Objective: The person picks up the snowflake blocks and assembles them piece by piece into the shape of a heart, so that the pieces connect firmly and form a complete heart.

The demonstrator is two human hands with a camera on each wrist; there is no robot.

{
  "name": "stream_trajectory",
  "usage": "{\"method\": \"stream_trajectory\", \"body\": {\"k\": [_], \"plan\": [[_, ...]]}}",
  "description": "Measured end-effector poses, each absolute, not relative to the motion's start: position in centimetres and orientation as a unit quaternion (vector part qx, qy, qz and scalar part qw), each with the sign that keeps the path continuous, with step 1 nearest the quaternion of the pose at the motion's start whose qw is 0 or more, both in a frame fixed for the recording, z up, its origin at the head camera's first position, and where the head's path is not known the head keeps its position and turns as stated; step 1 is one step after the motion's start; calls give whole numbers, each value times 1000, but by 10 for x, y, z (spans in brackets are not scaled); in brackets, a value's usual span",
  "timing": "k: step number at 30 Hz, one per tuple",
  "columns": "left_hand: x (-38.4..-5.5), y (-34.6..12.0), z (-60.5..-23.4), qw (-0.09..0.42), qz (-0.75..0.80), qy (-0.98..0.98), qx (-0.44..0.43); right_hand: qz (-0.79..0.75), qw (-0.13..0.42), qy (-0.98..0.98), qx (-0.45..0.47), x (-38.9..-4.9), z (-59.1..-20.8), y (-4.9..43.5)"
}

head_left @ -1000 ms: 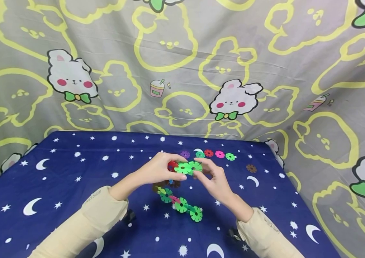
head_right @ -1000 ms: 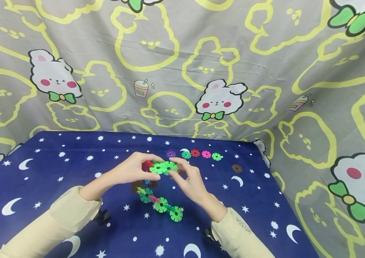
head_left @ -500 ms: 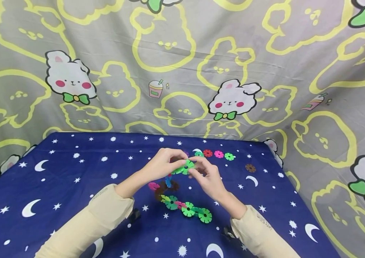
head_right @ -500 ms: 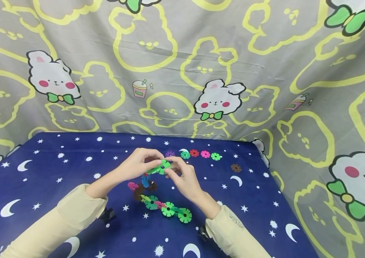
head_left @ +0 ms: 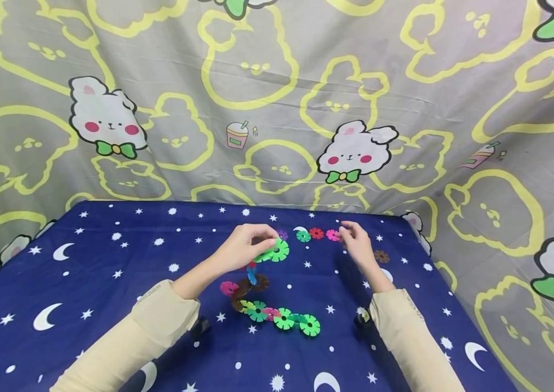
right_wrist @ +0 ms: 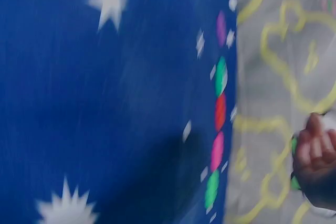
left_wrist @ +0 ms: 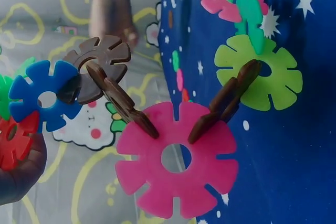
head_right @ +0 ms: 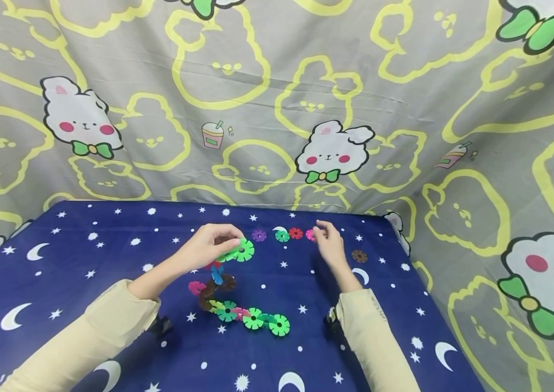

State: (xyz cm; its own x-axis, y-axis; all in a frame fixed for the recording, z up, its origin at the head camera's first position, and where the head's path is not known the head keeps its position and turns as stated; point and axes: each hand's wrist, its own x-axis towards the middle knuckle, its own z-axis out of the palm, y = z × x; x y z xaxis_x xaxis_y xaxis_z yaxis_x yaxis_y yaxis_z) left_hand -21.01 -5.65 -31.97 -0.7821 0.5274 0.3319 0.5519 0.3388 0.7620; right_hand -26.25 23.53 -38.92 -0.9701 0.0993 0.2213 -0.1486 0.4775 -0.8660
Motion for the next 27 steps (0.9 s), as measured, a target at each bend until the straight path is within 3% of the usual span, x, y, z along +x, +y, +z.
{"method": "stream_trajectory", "body": {"k": [2,9,11,16,22,27], "plan": [[-210,-57,-320,13,-472,-818,-328,471,88,-878,15,-280,-415,258],[-213,-57,-326,5,-483,-811,-329,353,-21,-932,77,-389,-569,359],[-213,-56,-328,2,-486,-809,-332,354,-71,-931,59,-392,-569,360],[-212,-56,-330,-2,-491,-804,-336,351,-135,-927,12,-387,-549,350],[-210,-56,-332,-20,-495,-803,-332,387,-108,-915,24,-423,-603,385],[-210,-58,-330,-17,-499,-804,-324,387,-65,-920,-20,-417,-590,371]]}}
